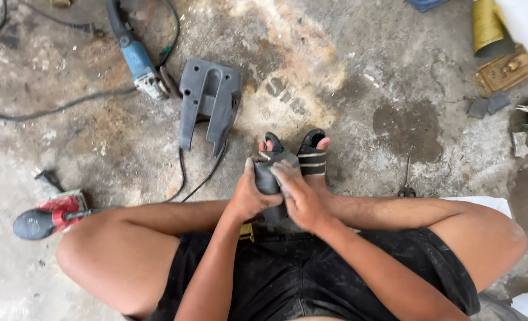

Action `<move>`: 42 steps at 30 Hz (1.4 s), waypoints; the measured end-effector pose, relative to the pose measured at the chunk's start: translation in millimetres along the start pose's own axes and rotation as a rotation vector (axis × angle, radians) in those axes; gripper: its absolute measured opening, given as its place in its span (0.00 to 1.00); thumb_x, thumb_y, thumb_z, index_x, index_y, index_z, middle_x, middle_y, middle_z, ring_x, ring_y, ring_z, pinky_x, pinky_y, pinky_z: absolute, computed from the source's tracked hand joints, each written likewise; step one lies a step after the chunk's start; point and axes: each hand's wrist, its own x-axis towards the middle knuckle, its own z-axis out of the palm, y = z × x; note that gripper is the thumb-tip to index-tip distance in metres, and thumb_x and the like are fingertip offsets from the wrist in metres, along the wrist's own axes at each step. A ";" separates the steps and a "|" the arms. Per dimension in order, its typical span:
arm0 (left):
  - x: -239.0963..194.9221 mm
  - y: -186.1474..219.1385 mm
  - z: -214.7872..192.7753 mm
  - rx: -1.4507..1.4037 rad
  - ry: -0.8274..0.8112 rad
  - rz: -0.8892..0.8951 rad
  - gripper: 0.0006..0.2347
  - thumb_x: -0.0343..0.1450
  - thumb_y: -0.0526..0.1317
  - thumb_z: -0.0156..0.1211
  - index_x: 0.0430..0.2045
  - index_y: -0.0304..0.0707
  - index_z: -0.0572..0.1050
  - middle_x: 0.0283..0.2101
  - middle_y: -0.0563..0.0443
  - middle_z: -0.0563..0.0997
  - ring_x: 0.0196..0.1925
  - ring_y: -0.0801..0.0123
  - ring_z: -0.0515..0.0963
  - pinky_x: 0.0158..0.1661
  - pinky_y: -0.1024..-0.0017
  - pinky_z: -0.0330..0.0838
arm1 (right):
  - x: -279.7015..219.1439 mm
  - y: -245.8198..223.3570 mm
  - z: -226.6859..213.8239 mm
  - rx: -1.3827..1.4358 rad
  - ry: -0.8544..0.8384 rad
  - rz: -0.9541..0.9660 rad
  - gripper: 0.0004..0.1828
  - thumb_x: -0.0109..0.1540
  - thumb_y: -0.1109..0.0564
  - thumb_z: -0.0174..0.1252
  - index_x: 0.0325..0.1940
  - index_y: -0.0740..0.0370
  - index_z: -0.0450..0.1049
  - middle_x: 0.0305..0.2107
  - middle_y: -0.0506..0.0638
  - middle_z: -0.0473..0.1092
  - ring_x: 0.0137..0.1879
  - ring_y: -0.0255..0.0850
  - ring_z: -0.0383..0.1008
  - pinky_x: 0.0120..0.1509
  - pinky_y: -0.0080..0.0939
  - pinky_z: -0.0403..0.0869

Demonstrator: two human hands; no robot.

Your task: Hand-sanding a grey plastic automotive or mechanical part to smooth the surface and edges.

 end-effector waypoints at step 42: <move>10.0 25.3 -0.9 -0.016 0.046 0.022 0.42 0.54 0.44 0.82 0.63 0.45 0.61 0.52 0.28 0.77 0.55 0.34 0.79 0.47 0.41 0.74 | 21.8 28.7 -28.2 0.136 0.030 0.104 0.23 0.72 0.58 0.45 0.70 0.46 0.71 0.72 0.54 0.60 0.80 0.64 0.42 0.75 0.84 0.38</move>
